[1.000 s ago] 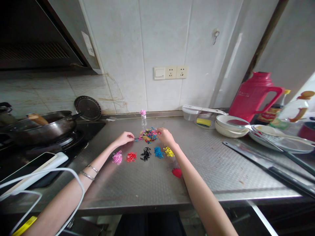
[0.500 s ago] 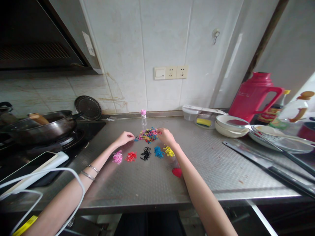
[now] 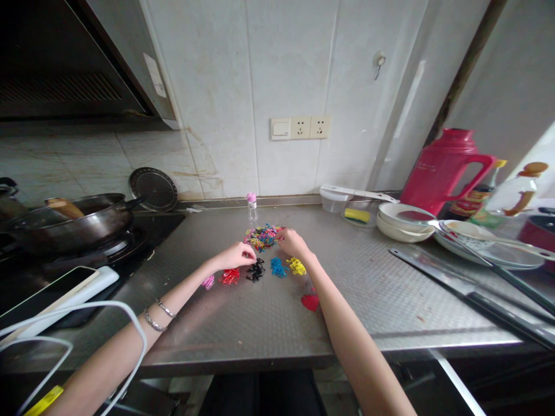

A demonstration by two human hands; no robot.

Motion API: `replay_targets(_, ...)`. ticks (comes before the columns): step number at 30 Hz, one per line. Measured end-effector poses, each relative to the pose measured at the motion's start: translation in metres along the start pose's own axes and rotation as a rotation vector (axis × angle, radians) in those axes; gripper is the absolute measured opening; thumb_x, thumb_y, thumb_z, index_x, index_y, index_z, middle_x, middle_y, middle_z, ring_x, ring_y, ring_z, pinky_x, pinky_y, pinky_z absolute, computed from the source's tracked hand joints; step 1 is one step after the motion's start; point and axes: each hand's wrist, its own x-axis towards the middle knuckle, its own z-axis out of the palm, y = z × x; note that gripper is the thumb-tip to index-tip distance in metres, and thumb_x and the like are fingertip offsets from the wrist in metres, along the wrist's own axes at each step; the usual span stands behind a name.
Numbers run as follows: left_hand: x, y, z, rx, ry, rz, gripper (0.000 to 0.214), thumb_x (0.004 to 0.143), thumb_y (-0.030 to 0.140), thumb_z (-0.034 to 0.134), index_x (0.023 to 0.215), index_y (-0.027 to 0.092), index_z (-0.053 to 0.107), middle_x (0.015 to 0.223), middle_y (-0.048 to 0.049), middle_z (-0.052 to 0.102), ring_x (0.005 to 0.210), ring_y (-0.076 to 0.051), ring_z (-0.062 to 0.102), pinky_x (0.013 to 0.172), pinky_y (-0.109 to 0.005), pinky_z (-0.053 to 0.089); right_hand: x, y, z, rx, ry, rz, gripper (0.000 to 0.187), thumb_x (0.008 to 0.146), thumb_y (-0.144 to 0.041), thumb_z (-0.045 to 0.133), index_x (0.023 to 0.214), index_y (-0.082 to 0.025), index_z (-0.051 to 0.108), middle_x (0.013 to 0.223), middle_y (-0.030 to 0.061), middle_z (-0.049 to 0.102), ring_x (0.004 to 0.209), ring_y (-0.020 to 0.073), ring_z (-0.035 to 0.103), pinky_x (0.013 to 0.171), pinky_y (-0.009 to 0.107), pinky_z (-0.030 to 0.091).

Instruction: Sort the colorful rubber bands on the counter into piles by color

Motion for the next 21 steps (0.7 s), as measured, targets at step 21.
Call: replay_targets(21, 0.003, -0.025, -0.017, -0.090, 0.225, -0.106, 0.019, 0.071, 0.024, 0.056, 0.077, 0.010, 0.068, 0.079, -0.0072, 0.068, 0.073, -0.015, 0.060, 0.071, -0.025, 0.044, 0.000, -0.011, 0.014, -0.078, -0.083, -0.107, 0.016, 0.073, -0.026, 0.054, 0.083, -0.023, 0.066, 0.091, 0.0025, 0.065, 0.086, 0.0153, 0.058, 0.074, 0.023, 0.043)
